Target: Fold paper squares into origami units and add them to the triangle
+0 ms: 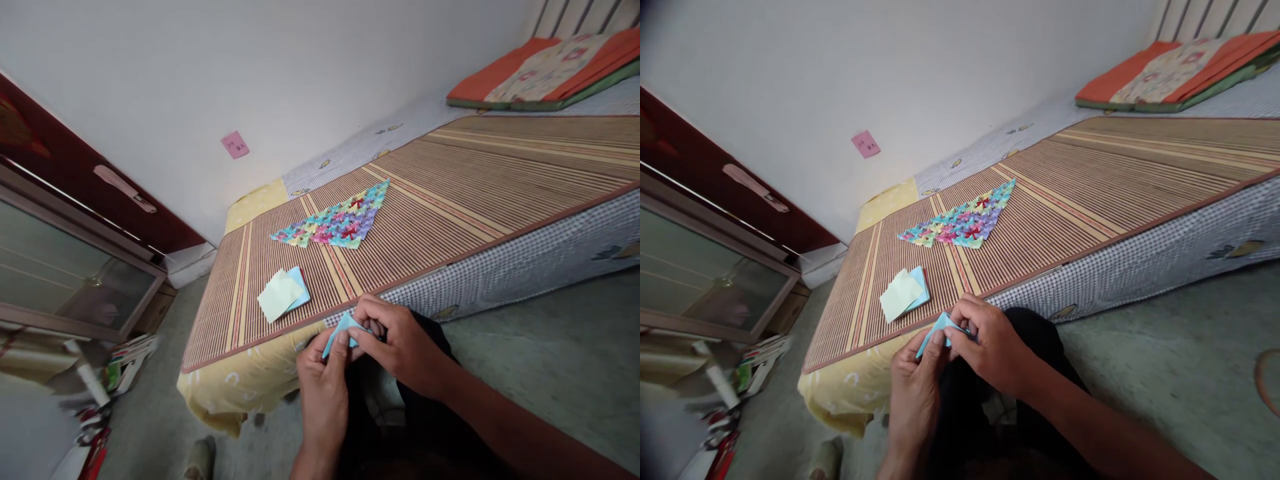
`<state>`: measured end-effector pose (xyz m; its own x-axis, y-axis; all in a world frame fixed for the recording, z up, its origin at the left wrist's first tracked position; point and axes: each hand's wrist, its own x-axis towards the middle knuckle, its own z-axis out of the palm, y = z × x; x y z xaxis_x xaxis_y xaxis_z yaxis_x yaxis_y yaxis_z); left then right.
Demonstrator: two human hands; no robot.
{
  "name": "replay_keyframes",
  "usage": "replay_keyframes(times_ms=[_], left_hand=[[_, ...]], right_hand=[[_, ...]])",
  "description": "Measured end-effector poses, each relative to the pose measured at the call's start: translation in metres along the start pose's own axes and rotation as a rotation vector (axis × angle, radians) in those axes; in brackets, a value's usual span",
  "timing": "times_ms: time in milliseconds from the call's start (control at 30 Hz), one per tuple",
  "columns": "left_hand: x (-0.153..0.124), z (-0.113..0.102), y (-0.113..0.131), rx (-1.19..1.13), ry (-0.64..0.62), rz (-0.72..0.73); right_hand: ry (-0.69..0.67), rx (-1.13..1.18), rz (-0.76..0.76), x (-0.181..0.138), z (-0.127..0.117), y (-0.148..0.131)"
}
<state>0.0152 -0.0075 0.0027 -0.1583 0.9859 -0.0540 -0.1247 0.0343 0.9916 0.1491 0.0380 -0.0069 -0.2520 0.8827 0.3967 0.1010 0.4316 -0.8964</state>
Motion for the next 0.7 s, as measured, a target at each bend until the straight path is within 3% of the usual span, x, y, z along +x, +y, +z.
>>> replay_keyframes(times_ms=[267,400,500,600,700], left_hand=[[0.002,-0.003,-0.010,-0.049,0.023,-0.029],[0.002,-0.005,-0.011,-0.025,0.048,-0.027],[0.004,-0.009,-0.007,0.111,-0.011,-0.053],[0.008,-0.013,-0.005,0.185,-0.078,-0.070],[0.013,-0.014,-0.009,0.053,0.015,-0.058]], right_hand=[[0.029,0.098,0.137,0.000,0.000,0.003],[0.039,0.029,0.013,0.001,0.000,0.006],[-0.018,0.034,-0.019,0.005,-0.004,0.007],[-0.122,0.066,0.061,0.011,-0.009,0.012],[-0.154,0.190,0.187,0.014,-0.014,0.016]])
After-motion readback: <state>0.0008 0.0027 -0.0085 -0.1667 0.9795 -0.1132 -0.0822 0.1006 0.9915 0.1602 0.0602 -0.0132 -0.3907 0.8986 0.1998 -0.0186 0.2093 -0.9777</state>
